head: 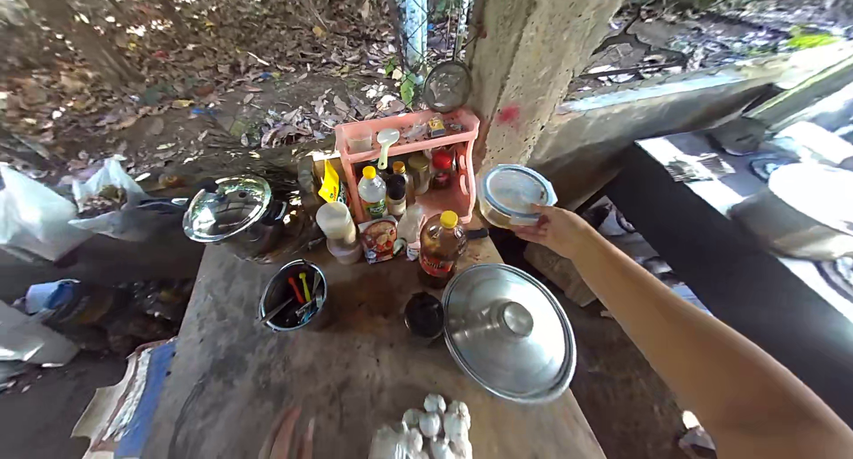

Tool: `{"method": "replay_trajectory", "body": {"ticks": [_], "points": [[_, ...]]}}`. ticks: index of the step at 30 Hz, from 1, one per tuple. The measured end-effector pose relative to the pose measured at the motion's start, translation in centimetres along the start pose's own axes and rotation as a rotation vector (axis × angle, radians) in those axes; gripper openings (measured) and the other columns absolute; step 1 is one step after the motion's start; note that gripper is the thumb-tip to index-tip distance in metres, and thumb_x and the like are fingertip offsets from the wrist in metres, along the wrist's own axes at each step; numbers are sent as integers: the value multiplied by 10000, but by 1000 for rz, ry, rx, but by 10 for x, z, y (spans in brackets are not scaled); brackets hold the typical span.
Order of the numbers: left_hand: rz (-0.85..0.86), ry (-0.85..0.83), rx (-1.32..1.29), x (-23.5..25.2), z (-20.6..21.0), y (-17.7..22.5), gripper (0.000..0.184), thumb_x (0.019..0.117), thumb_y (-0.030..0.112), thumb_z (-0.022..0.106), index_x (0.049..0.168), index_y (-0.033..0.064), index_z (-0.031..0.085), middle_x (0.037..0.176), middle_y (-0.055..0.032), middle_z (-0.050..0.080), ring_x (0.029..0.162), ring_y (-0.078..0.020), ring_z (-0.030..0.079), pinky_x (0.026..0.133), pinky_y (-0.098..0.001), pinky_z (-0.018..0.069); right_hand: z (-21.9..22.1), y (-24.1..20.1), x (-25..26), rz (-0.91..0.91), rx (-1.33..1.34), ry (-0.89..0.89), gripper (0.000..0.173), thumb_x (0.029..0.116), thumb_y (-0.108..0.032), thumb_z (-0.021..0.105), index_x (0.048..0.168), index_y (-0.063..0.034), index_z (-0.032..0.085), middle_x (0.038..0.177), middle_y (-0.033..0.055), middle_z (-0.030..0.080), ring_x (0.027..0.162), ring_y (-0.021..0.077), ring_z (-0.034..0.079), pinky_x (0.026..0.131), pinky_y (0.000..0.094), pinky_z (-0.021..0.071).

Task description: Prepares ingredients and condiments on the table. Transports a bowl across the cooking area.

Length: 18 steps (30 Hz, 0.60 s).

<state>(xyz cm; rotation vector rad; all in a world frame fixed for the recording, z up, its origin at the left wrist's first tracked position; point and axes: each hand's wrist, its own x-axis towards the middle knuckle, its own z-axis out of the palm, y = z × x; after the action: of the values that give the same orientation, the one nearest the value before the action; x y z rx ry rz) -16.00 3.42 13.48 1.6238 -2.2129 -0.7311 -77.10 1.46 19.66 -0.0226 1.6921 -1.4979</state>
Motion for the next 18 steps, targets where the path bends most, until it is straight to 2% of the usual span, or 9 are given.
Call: {"method": "replay_trajectory", "body": {"ticks": [1,3,4,6,8,9,12,14,18], "points": [[29,39,-62,33,9,9,439,1028,245,594,1383,-13,593,1412,-258,573,1272,-415,591,1039,-542,507,-5,2,-6,0,3,15,453,1074,-347,491,1364,-1,448,1130,187,639,888,245,715,773,362,616],[-37,-62,-240,110,28,44,497,1035,296,589,1446,22,539,1445,-213,561,1314,-345,570,1090,-498,472,-15,6,-18,-5,8,39,427,1067,-329,507,1338,-2,470,1090,175,648,859,241,717,755,364,620],[-92,-155,-341,148,44,59,585,1021,341,619,1492,25,475,1467,-209,540,1326,-316,564,1105,-468,467,-21,11,-24,-2,16,49,419,1065,-321,512,1334,-2,474,1078,173,651,853,246,718,752,370,622],[-152,-334,-464,212,87,83,847,949,371,727,1584,32,281,1480,-240,510,1318,-344,566,1087,-492,486,-30,16,-38,2,36,68,398,1072,-317,493,1309,3,471,1040,176,663,827,261,728,734,385,633],[-106,-470,-455,254,130,106,996,915,325,775,1622,49,130,1446,-253,538,1297,-365,581,1071,-523,492,-37,18,-58,-15,55,90,396,1082,-312,466,1317,6,465,1002,183,671,797,269,731,710,390,635],[-53,-501,-415,268,146,119,1010,910,308,782,1623,44,117,1428,-235,567,1295,-349,589,1087,-515,477,-42,19,-68,-20,58,97,394,1087,-312,453,1322,3,468,994,182,678,797,265,733,709,385,634],[-32,-405,-503,295,169,155,866,932,213,746,1591,35,214,1333,-202,634,1188,-300,658,1033,-475,528,-66,22,-91,-29,54,121,381,1099,-303,414,1329,-6,481,975,172,704,802,257,743,710,373,634],[-23,-286,-564,310,173,170,649,971,208,696,1520,37,394,1284,-219,647,1079,-307,699,942,-478,578,-88,28,-103,-31,52,144,366,1102,-290,412,1304,1,506,950,167,720,785,258,751,707,375,639],[104,-217,-325,339,134,221,464,1028,270,595,1399,-6,549,1248,-220,664,1107,-320,679,991,-497,536,-133,43,-123,-42,51,154,313,1103,-234,403,1249,5,540,945,164,737,804,263,760,726,387,645]]}}
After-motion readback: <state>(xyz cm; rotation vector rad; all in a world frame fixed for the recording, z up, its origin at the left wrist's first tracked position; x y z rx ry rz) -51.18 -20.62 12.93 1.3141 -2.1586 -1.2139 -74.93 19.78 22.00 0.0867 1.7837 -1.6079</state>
